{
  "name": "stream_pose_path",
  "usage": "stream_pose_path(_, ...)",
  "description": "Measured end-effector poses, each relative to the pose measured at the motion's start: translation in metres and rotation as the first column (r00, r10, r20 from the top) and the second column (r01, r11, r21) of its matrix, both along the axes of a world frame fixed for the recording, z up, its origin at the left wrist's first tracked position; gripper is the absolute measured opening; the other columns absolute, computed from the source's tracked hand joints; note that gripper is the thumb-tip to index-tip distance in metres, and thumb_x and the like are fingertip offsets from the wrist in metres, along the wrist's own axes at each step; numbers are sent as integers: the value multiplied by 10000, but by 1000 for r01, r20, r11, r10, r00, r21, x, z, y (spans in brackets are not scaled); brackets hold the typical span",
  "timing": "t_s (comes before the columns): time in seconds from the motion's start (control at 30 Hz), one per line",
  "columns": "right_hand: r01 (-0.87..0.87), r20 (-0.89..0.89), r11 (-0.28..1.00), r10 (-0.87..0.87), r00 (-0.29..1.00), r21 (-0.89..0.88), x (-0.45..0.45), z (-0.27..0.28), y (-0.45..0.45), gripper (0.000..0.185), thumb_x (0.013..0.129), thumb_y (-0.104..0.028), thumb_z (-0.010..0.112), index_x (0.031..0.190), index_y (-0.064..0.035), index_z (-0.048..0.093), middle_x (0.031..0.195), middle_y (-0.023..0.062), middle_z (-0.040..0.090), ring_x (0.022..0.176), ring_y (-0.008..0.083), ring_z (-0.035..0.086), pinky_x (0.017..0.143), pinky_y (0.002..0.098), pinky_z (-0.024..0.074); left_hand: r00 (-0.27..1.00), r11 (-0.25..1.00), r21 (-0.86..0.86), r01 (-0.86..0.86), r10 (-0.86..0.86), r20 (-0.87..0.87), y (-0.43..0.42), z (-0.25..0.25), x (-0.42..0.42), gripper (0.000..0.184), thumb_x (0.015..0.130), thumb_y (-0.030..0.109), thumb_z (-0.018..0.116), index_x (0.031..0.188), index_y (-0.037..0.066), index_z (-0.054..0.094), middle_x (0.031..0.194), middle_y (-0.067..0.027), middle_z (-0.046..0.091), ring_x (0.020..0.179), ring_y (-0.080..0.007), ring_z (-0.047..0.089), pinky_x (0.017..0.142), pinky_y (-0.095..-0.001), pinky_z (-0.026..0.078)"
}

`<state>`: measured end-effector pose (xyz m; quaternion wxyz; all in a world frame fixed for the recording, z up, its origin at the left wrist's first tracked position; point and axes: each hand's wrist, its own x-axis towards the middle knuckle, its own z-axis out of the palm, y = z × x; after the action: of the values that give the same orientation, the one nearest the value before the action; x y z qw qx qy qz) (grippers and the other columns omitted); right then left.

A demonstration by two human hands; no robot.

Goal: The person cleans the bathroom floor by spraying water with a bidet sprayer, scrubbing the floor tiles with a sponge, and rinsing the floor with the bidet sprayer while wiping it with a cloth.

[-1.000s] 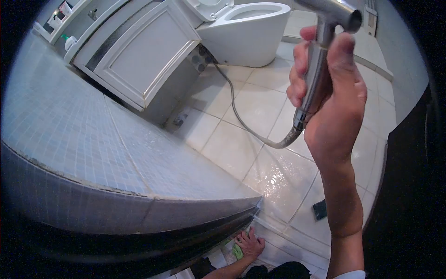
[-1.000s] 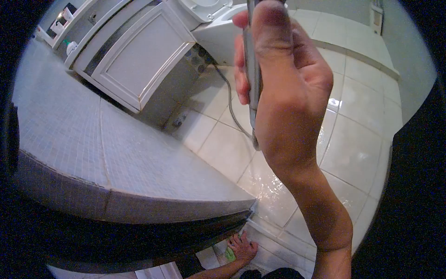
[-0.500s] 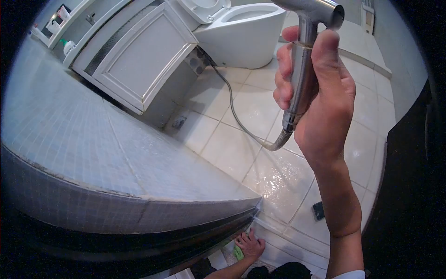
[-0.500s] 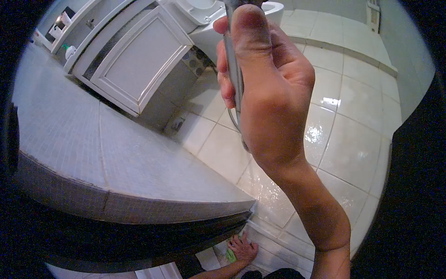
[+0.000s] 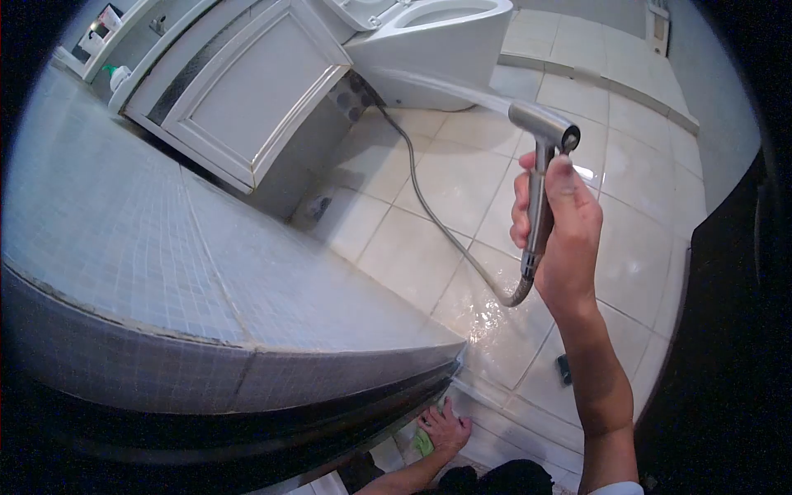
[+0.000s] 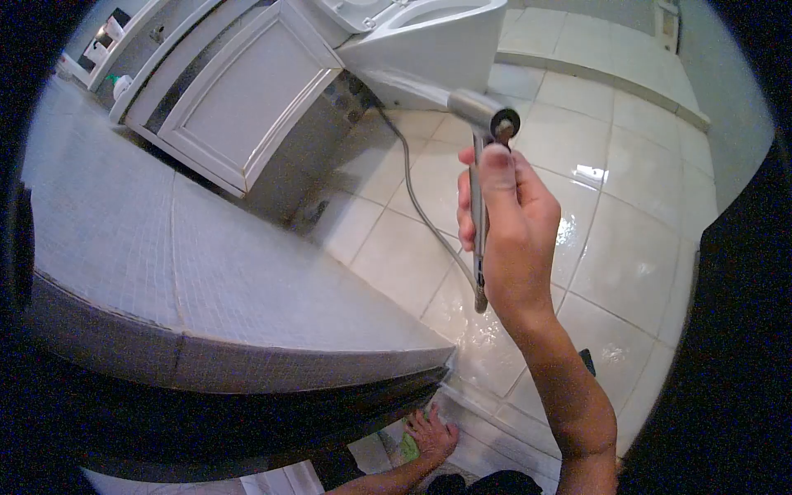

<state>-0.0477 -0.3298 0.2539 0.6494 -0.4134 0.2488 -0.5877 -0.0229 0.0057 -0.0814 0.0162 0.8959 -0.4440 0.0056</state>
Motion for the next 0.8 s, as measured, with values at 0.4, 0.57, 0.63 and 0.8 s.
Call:
stream_pose_path(0.4, 61, -53, 997, -58, 997, 51, 3, -25, 10, 349, 938, -359, 450, 945, -19, 529, 665, -16, 462, 507, 35, 408, 446, 188, 330, 1000, 999, -31, 23, -23, 19, -5, 6, 2, 627, 635, 323, 570, 1197, 73, 453, 1067, -218, 415, 1024, -408, 381, 914, -598, 231)
stream_pose_path(0.57, 80, -84, 992, -72, 994, 95, -3, -36, 11, 344, 937, -349, 455, 960, -14, 532, 673, -15, 461, 507, 38, 409, 446, 190, 331, 999, 1000, -15, 25, -25, 23, -5, 6, 1, 612, 638, 326, 568, 1185, 71, 467, 1066, -216, 412, 1026, -407, 384, 908, -595, 241)
stream_pose_path(0.63, 85, -91, 991, -76, 993, 106, -3, -39, 13, 347, 937, -348, 455, 964, -11, 532, 673, -14, 461, 505, 40, 410, 443, 192, 335, 1000, 999, -36, 22, -22, 16, -5, 5, 1, 607, 639, 323, 565, 1183, 70, 470, 1070, -211, 409, 1024, -403, 388, 909, -594, 241)
stream_pose_path(0.8, 95, -94, 988, -83, 992, 122, -4, -47, 15, 350, 935, -351, 458, 967, -10, 529, 672, -12, 461, 500, 41, 410, 440, 192, 340, 1000, 998, -58, 22, -21, 20, -4, 2, 2, 609, 636, 325, 565, 1186, 80, 472, 1084, -205, 409, 1037, -398, 388, 912, -596, 244)
